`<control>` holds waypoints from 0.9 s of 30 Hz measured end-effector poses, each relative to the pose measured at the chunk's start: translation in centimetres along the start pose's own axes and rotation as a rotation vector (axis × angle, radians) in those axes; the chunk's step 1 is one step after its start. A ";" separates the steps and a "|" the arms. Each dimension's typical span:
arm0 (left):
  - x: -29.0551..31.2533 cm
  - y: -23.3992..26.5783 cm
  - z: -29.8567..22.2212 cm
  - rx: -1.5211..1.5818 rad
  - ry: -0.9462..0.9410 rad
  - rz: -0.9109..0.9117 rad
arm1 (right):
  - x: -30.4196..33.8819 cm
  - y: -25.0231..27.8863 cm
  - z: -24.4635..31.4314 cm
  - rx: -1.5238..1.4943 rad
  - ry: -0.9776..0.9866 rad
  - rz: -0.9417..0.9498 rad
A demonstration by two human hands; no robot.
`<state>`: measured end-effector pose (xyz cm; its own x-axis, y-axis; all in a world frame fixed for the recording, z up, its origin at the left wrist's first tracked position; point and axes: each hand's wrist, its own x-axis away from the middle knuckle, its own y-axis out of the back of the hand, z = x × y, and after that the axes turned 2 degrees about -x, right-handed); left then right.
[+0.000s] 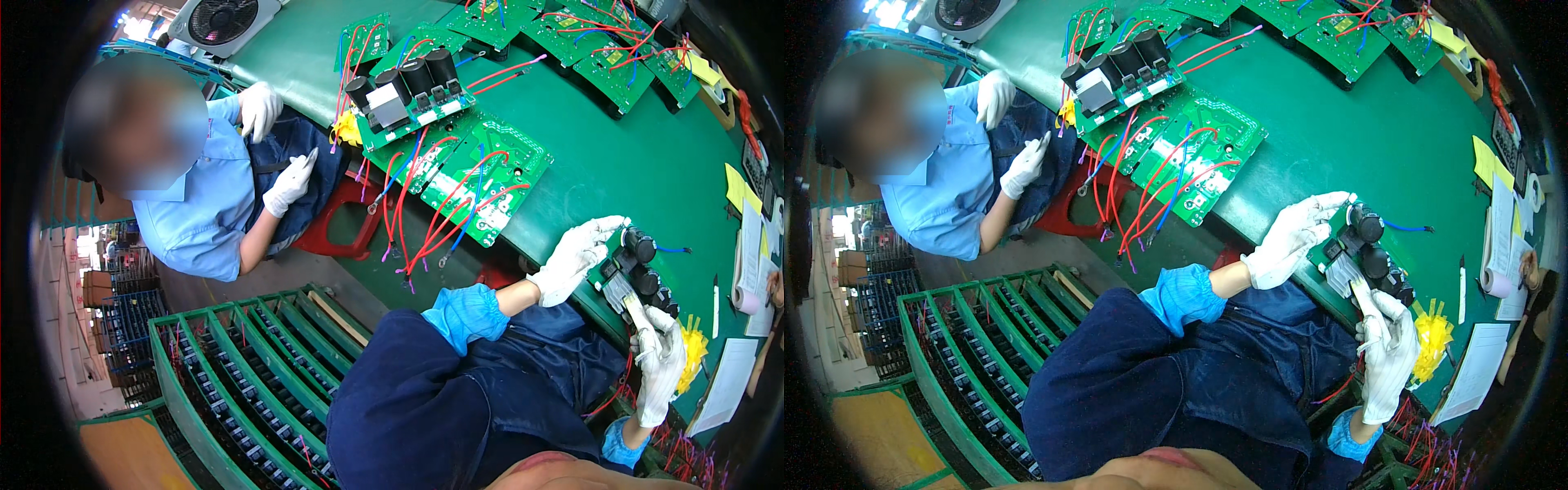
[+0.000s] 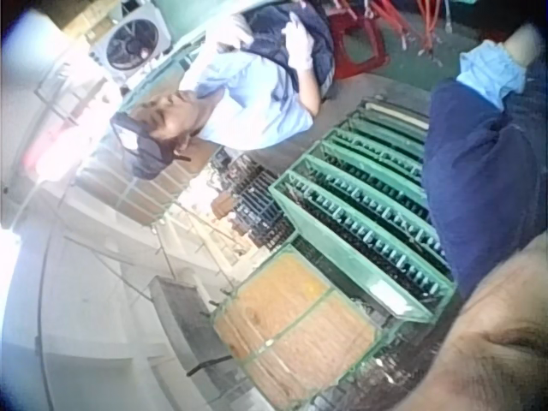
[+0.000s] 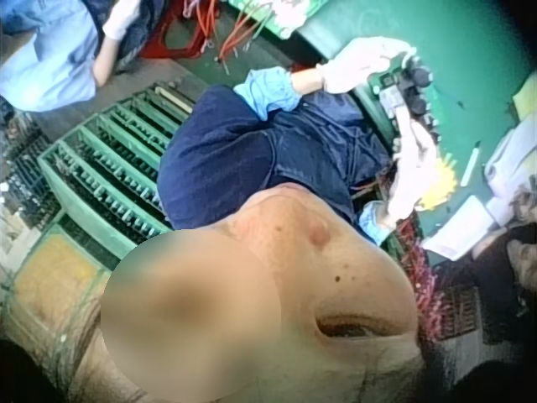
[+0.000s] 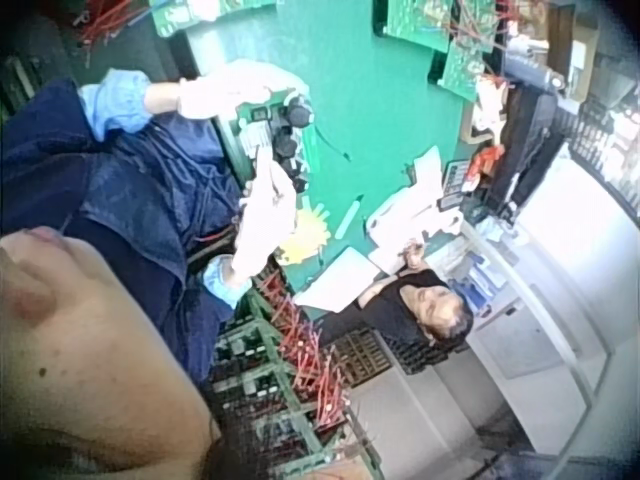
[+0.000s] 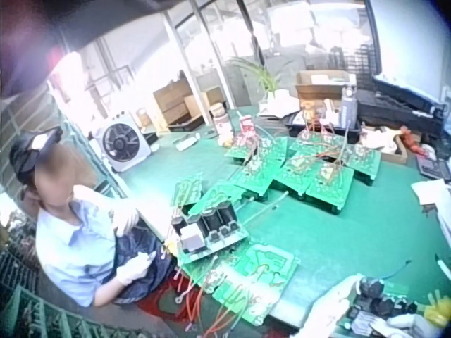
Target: Manually assembling electronic components and capacitors onto printed circuit boards at a factory workstation.
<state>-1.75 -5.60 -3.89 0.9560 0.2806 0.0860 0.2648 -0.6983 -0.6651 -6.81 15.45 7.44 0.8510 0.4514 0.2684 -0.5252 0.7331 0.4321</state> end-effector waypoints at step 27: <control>0.9 -1.9 2.1 -1.403 -0.817 -0.351 | -0.8 -0.7 -1.9 -0.290 0.265 -0.265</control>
<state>-1.68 -2.66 -4.10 0.6352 0.4744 -0.6095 0.7720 -0.4146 0.4818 -7.10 15.57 5.26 0.9467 0.3159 -0.0635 -0.2996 0.9354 0.1876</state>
